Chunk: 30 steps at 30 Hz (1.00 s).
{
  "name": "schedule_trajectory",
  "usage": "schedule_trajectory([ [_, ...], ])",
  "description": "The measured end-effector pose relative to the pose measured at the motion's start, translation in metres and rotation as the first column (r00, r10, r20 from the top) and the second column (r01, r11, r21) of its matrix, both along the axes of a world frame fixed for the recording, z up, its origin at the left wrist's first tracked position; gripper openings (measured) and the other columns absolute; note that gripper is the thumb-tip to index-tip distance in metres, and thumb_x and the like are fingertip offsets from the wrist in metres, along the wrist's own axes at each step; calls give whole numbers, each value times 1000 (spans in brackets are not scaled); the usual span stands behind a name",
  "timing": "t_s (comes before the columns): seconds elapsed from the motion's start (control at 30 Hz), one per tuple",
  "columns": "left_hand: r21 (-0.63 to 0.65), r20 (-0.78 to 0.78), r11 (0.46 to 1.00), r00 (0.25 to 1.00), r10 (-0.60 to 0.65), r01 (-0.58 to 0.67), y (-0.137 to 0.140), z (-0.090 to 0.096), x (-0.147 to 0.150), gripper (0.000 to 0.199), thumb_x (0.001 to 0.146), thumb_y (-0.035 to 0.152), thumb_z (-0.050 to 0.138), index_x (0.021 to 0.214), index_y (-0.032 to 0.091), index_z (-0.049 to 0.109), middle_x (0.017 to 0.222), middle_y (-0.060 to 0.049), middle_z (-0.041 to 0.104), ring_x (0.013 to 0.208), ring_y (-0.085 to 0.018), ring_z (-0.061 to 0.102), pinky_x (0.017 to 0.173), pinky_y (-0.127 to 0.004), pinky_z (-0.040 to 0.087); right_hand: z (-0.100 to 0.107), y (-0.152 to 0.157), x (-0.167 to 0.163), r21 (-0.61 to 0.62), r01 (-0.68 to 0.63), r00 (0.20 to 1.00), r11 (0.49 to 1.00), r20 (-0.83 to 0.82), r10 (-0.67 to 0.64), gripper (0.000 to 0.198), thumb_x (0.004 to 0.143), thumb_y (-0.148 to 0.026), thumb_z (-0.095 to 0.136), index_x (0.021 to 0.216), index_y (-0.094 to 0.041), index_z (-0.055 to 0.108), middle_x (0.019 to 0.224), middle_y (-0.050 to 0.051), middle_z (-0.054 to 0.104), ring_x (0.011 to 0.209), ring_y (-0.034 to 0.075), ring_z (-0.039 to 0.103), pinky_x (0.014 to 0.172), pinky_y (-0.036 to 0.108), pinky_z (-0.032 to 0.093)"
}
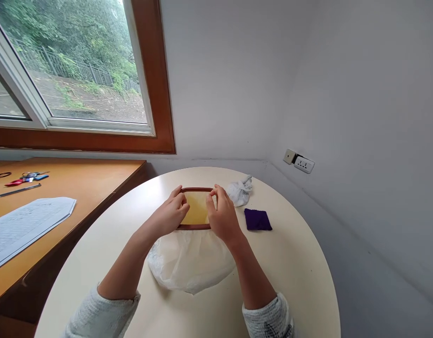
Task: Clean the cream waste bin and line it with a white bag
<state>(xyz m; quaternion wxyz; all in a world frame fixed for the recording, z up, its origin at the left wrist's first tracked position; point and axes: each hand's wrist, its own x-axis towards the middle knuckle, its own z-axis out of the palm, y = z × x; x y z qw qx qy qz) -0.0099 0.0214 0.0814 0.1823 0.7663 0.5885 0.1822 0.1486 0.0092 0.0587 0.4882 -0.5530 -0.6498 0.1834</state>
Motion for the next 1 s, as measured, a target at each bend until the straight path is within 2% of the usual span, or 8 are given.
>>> schedule_trajectory([
  [0.1, 0, 14, 1000, 1000, -19, 19, -1, 1, -2, 19, 84, 28, 27, 79, 21, 44, 142, -14, 30, 135, -22, 24, 77, -30, 47, -27, 2, 28, 96, 113, 991, 989, -81, -105, 27, 89, -38, 31, 98, -21, 50, 119, 9, 57, 113, 18, 50, 94, 34, 38],
  [0.17, -2, 31, 1000, 999, -20, 20, -2, 1, -3, 20, 84, 29, 26, 80, 21, 44, 144, -14, 28, 133, -23, 28, 73, -30, 48, -56, 1, 54, 56, 261, 960, 964, 90, -265, 34, 89, -35, 30, 111, -19, 50, 127, 10, 51, 120, 19, 44, 99, 37, 32],
  [0.23, 2, 48, 1000, 998, -27, 27, -3, 1, -3, 21, 85, 30, 25, 81, 21, 44, 143, -14, 28, 133, -24, 28, 73, -32, 48, -89, -1, 78, -68, 430, 846, 900, 379, -375, 44, 89, -32, 29, 127, -16, 42, 140, 12, 37, 131, 22, 29, 106, 43, 19],
  [0.3, 6, 62, 999, 997, -43, 43, -3, 1, -3, 21, 85, 30, 27, 83, 21, 45, 143, -15, 28, 133, -24, 27, 74, -32, 48, -117, -4, 95, -288, 474, 763, 832, 607, -224, 51, 89, -34, 30, 136, -15, 34, 145, 12, 29, 135, 25, 21, 107, 47, 14],
  [0.4, -6, 77, 999, 997, -33, 33, -5, 1, -2, 20, 85, 32, 29, 87, 20, 45, 144, -16, 24, 132, -26, 29, 75, -34, 47, -139, -7, 104, -322, 487, 709, 811, 688, -153, 51, 91, -35, 26, 139, -20, 30, 147, 7, 25, 136, 22, 17, 108, 44, 10],
  [0.53, 52, 77, 999, 997, 3, -7, -9, 7, -6, 22, 86, 35, 31, 93, 20, 45, 145, -17, 20, 129, -29, 33, 82, -39, 45, -139, -9, 101, -288, 515, 652, 807, 743, -150, 51, 92, -37, 20, 140, -22, 27, 148, 5, 24, 136, 20, 17, 109, 42, 11],
  [0.7, 135, 26, 990, 999, -34, 30, -23, 24, -20, 30, 83, 45, 41, 98, 22, 52, 139, -13, 29, 129, -32, 28, 87, -41, 42, -136, -11, 98, -263, 531, 640, 805, 748, -178, 50, 92, -36, 21, 138, -22, 31, 146, 5, 28, 134, 20, 21, 108, 40, 13],
  [1.0, 23, -69, 967, 965, -252, 254, -38, 33, -32, 24, 76, 45, 50, 82, 25, 62, 119, -7, 49, 115, -29, 41, 82, -37, 44, -128, -17, 94, -176, 561, 614, 809, 743, -264, 44, 90, -35, 28, 130, -23, 43, 136, 7, 42, 124, 22, 34, 100, 37, 23],
])
